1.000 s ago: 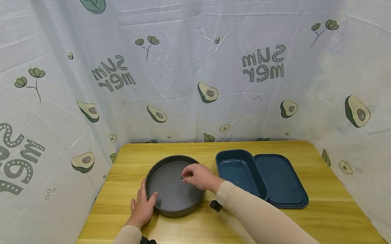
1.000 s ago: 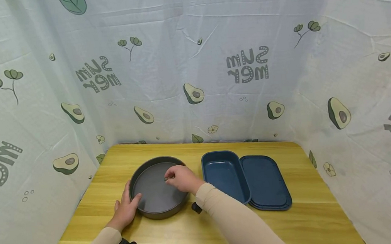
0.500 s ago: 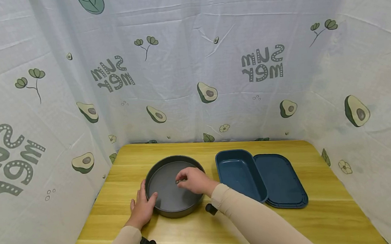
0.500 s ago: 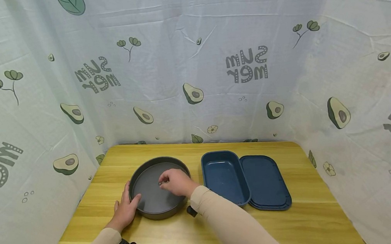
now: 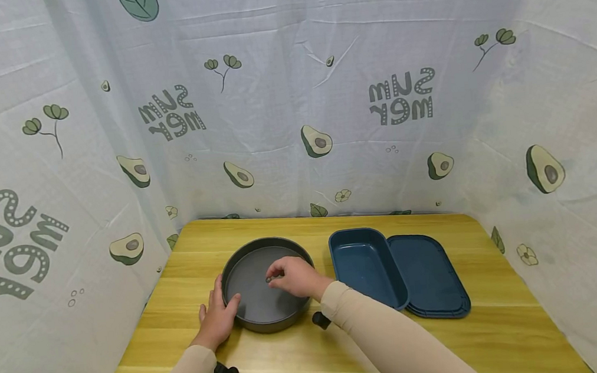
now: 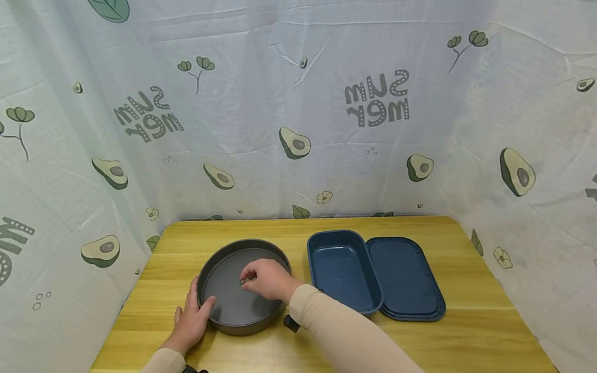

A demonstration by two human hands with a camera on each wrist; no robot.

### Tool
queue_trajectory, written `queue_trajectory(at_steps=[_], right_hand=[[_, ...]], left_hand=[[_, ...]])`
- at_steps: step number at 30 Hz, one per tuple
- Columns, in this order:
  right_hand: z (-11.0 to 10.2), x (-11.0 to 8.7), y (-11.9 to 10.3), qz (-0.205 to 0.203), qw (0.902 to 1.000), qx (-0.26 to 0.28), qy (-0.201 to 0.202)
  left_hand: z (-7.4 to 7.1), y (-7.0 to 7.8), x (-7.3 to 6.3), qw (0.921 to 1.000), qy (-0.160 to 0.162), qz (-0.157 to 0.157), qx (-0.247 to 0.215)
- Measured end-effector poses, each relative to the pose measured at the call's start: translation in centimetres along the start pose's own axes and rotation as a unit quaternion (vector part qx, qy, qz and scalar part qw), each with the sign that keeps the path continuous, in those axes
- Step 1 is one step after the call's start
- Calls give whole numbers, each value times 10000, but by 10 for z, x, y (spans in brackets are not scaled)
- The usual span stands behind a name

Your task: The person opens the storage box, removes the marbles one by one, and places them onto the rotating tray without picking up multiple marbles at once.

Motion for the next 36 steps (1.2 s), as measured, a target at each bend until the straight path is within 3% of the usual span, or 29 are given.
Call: queue_trajectory(at_steps=[8, 15, 21, 29, 36], right_hand=[[0, -1, -2, -1, 10000, -21, -40], [0, -1, -3, -8, 10000, 28, -70], [-4, -2, -1, -50, 10000, 55, 33], [-30, -9, 3, 116, 9993, 292, 219], [-59, -15, 27, 496, 9972, 294, 479]], left_hand=[[1, -2, 1, 10000, 17, 62, -28], [1, -4, 4, 9999, -138, -82, 38], [2, -3, 2, 10000, -64, 34, -28], [2, -3, 1, 10000, -42, 10, -57], [1, -2, 1, 9999, -73, -118, 36]])
Point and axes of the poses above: each hand's wrist, its own x-axis towards the middle knuckle, its own z-axis out of the palm, y = z × x, the point moved 3 cm from there along x, towards the middle knuckle, and after that the axes turned 6 degrees about -x, right-handed, at the moved point
